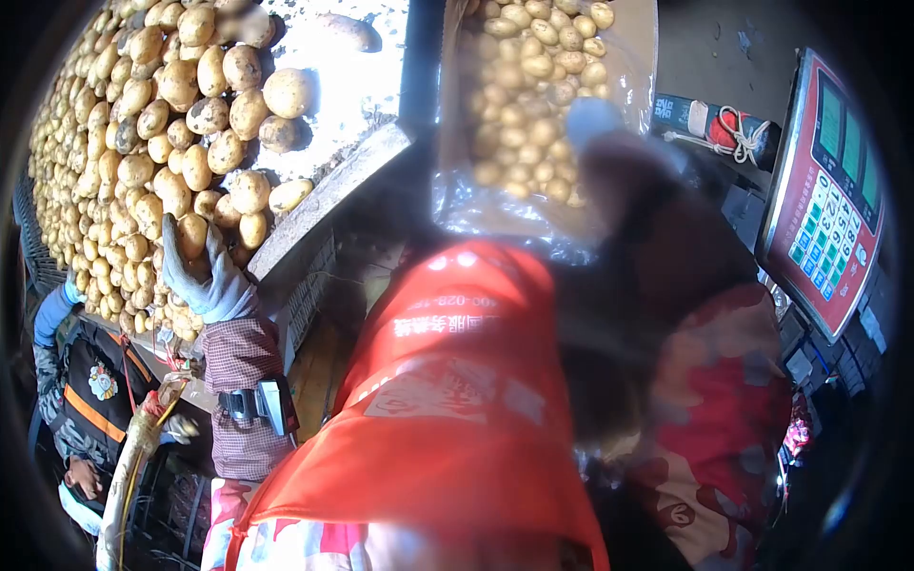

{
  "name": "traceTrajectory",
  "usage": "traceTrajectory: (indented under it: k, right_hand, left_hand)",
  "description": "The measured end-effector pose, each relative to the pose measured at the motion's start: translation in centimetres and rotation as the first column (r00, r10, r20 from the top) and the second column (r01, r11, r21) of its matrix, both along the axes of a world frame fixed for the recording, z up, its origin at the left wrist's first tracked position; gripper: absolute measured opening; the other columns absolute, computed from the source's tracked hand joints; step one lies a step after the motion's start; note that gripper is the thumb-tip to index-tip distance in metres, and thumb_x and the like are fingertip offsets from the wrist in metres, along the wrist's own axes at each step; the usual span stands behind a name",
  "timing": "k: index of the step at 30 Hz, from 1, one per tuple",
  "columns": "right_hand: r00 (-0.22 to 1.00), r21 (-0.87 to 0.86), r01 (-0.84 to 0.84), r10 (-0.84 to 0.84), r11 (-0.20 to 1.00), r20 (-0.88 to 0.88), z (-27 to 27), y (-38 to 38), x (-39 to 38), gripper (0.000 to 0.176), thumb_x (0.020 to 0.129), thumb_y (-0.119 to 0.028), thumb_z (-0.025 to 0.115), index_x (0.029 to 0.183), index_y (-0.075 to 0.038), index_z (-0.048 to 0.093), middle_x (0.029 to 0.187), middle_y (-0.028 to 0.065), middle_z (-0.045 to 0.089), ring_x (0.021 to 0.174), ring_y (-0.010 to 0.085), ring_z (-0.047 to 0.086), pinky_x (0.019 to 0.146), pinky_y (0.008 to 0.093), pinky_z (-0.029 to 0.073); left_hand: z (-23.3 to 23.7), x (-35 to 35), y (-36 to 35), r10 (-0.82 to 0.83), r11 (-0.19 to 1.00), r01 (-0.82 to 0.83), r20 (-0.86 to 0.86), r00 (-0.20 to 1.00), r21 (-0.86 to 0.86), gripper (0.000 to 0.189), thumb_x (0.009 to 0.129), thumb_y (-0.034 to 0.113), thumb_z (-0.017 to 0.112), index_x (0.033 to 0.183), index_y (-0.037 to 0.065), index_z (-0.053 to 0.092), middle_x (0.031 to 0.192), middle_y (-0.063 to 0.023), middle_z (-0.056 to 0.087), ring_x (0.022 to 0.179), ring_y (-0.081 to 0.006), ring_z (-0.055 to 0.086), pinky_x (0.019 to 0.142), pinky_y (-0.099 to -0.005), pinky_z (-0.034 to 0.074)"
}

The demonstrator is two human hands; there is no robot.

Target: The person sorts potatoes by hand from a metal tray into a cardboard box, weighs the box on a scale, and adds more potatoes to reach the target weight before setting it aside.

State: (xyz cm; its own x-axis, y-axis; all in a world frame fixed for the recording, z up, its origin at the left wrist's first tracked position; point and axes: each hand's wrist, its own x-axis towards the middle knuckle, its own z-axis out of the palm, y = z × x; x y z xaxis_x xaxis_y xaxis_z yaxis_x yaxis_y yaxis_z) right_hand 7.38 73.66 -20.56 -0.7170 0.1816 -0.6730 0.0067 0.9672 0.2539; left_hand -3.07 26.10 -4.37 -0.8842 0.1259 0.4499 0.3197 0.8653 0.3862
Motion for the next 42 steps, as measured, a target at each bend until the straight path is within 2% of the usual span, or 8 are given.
traceTrajectory:
  k: [10,18,21,25,34,37,40,42]
  right_hand:
    - [0.995,-0.146,-0.090,0.094,0.985,0.022,-5.5,5.8,0.1,0.036,0.082,-0.030,0.074,0.112,-0.010,0.072,0.113,0.0120,0.070,0.108,0.0274,0.068,0.088,0.0375,0.057]
    - [0.772,-0.680,0.398,-0.625,0.616,-0.114,7.2,1.3,4.1,0.050,0.087,-0.032,0.073,0.125,-0.001,0.063,0.112,0.0119,0.068,0.108,0.0235,0.065,0.093,0.0342,0.051]
    - [0.364,-0.825,0.566,-0.894,-0.012,0.262,12.1,-1.8,7.6,0.045,0.093,-0.029,0.069,0.125,0.001,0.062,0.105,0.0063,0.066,0.096,0.0146,0.060,0.086,0.0297,0.049]
    - [0.126,-0.850,0.438,-0.916,-0.293,0.381,16.8,-7.0,11.1,0.034,0.096,-0.017,0.063,0.126,-0.001,0.062,0.099,0.0022,0.064,0.079,0.0080,0.053,0.072,0.0249,0.044]
    - [0.829,-0.949,-0.131,-0.494,0.286,-0.263,20.4,-12.8,12.0,0.042,0.089,-0.016,0.073,0.127,0.000,0.065,0.120,0.0187,0.066,0.110,0.0294,0.065,0.096,0.0374,0.052]
    - [0.756,-0.975,0.215,-0.641,0.052,0.132,20.8,-10.8,10.3,0.037,0.091,-0.017,0.070,0.124,-0.001,0.067,0.116,0.0198,0.068,0.108,0.0317,0.066,0.096,0.0383,0.052]
    - [0.594,-0.546,0.681,-0.804,0.487,0.024,13.1,-6.3,9.8,0.039,0.088,-0.031,0.068,0.118,-0.007,0.070,0.109,0.0211,0.070,0.103,0.0373,0.068,0.092,0.0395,0.053]
    - [0.835,-0.367,0.541,-0.536,0.757,0.127,8.6,-4.3,8.4,0.038,0.088,-0.035,0.066,0.115,-0.009,0.071,0.115,0.0202,0.070,0.106,0.0370,0.067,0.089,0.0417,0.053]
  left_hand:
    - [-0.2,0.3,-0.5,-0.009,0.993,-0.010,0.158,0.987,0.122,0.055,0.089,0.000,0.070,0.141,-0.004,0.051,0.125,-0.0201,0.059,0.110,-0.0266,0.063,0.096,-0.0367,0.052]
    - [3.0,1.3,1.9,-0.092,0.870,-0.067,0.294,0.951,0.489,0.055,0.092,0.000,0.068,0.143,0.000,0.049,0.132,-0.0168,0.058,0.114,-0.0240,0.062,0.098,-0.0336,0.052]
    - [8.3,3.5,7.0,-0.288,0.666,-0.396,0.707,0.646,0.632,0.056,0.090,-0.003,0.064,0.144,0.003,0.048,0.126,-0.0154,0.062,0.110,-0.0217,0.064,0.096,-0.0313,0.053]
    - [6.3,7.3,10.5,-0.848,0.506,-0.539,0.502,-0.169,0.673,0.061,0.084,0.017,0.074,0.140,0.004,0.053,0.122,-0.0177,0.065,0.100,-0.0216,0.065,0.079,-0.0316,0.055]
    - [3.0,12.3,13.8,-0.791,0.596,-0.778,0.316,-0.524,0.200,0.071,0.092,0.061,0.062,0.140,0.009,0.054,0.127,-0.0095,0.066,0.116,-0.0218,0.063,0.101,-0.0426,0.051]
    - [1.7,14.7,13.1,-0.869,0.480,-0.853,0.241,-0.432,0.203,0.055,0.104,0.046,0.049,0.133,0.001,0.058,0.127,-0.0136,0.066,0.120,-0.0239,0.062,0.106,-0.0388,0.047]
    - [-3.8,17.3,11.7,-0.946,0.237,-0.907,-0.129,-0.297,0.348,0.054,0.105,0.046,0.048,0.127,-0.001,0.061,0.127,-0.0170,0.066,0.120,-0.0252,0.062,0.106,-0.0383,0.047]
    - [-3.2,17.1,11.9,-0.965,0.162,-0.904,-0.130,-0.230,0.396,0.055,0.105,0.046,0.047,0.122,-0.003,0.064,0.124,-0.0188,0.067,0.115,-0.0266,0.064,0.103,-0.0384,0.049]
